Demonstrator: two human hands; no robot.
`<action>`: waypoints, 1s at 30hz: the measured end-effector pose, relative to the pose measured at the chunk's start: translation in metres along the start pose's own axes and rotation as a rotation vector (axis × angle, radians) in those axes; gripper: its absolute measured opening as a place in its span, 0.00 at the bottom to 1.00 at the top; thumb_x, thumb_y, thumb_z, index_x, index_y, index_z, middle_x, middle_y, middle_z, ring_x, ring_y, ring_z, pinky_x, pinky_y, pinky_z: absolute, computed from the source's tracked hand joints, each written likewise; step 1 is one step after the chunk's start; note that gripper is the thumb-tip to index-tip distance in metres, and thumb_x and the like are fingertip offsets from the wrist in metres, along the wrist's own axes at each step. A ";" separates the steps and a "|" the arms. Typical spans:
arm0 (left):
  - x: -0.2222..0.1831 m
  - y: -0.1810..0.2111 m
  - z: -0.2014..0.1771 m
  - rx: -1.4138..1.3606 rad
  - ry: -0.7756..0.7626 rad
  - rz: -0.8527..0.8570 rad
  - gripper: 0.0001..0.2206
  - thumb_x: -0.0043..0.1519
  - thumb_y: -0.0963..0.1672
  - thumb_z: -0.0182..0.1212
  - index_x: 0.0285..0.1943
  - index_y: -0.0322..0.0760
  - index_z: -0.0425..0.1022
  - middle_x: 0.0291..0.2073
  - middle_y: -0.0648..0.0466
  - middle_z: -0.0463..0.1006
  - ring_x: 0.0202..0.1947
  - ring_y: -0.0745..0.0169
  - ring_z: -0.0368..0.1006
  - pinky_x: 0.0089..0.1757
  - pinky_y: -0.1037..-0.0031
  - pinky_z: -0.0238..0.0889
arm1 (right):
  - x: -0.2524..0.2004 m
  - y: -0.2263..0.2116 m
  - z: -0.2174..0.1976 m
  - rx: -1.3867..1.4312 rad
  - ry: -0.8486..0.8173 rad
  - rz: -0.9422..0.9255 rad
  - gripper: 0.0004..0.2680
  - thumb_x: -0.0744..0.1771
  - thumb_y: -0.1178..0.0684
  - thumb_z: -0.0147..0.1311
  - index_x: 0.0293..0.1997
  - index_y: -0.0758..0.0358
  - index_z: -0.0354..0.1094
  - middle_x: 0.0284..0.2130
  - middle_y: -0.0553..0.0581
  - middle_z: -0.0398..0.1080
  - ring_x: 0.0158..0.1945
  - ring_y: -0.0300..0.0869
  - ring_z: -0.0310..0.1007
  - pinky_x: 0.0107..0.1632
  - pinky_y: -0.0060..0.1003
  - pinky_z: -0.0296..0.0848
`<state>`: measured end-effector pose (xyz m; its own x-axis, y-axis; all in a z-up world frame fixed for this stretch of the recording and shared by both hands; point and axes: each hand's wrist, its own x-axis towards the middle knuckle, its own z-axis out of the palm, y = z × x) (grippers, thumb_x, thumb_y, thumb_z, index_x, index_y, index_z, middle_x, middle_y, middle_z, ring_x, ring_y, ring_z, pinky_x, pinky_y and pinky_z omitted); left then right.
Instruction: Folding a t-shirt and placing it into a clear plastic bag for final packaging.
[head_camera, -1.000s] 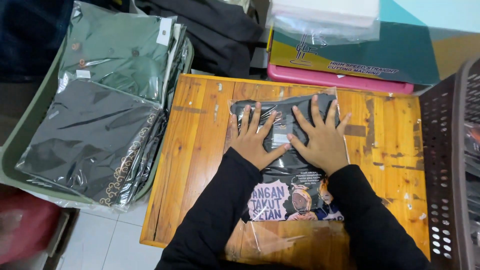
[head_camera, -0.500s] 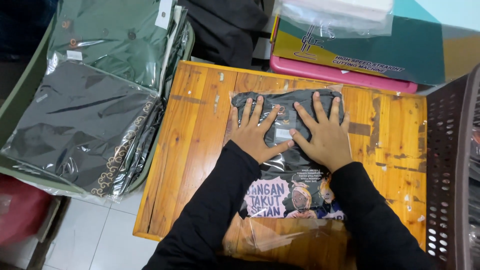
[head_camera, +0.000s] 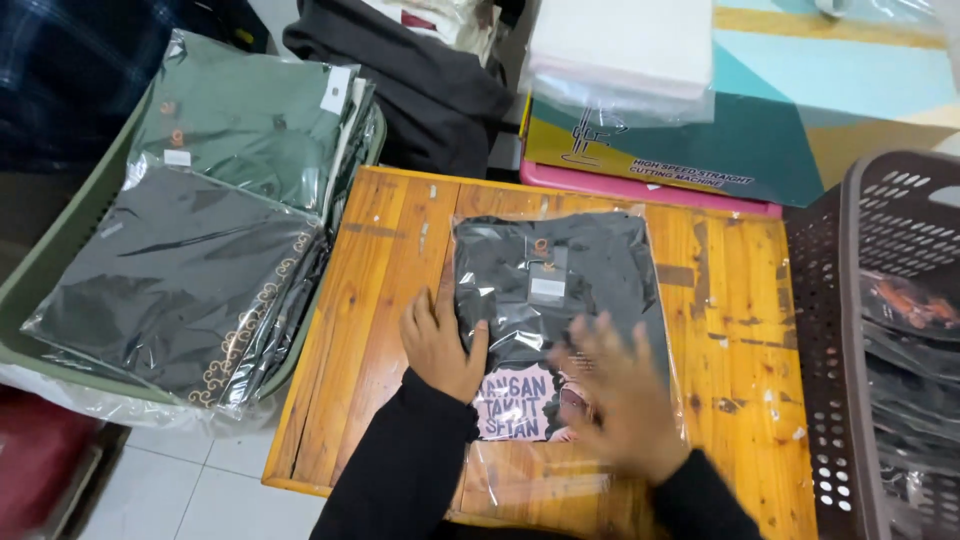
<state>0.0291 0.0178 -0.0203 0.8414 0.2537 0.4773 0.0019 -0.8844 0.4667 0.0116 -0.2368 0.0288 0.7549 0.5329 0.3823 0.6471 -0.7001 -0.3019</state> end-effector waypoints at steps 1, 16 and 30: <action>-0.003 0.001 -0.001 -0.009 -0.006 0.010 0.27 0.61 0.52 0.56 0.67 0.34 0.68 0.62 0.31 0.68 0.60 0.31 0.62 0.57 0.45 0.56 | -0.017 -0.008 0.011 -0.131 -0.047 -0.096 0.24 0.68 0.33 0.40 0.73 0.46 0.54 0.76 0.59 0.46 0.80 0.58 0.38 0.74 0.70 0.37; 0.009 0.017 -0.023 -1.364 -0.348 -0.694 0.31 0.53 0.32 0.63 0.66 0.41 0.60 0.48 0.49 0.72 0.53 0.62 0.72 0.53 0.73 0.67 | -0.062 -0.066 0.027 -0.177 0.045 -0.183 0.37 0.66 0.20 0.40 0.79 0.53 0.38 0.75 0.76 0.41 0.78 0.70 0.40 0.75 0.66 0.45; 0.062 0.163 -0.091 -1.023 -0.349 0.447 0.21 0.68 0.42 0.60 0.71 0.42 0.65 0.74 0.44 0.64 0.75 0.50 0.65 0.72 0.61 0.58 | -0.031 -0.011 -0.045 1.759 0.956 1.219 0.13 0.73 0.40 0.46 0.37 0.53 0.68 0.24 0.49 0.70 0.31 0.39 0.73 0.44 0.37 0.71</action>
<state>0.0323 -0.0751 0.1537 0.7603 -0.2625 0.5942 -0.6338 -0.0994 0.7671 -0.0230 -0.2668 0.0592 0.8115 -0.3109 -0.4947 -0.0618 0.7963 -0.6018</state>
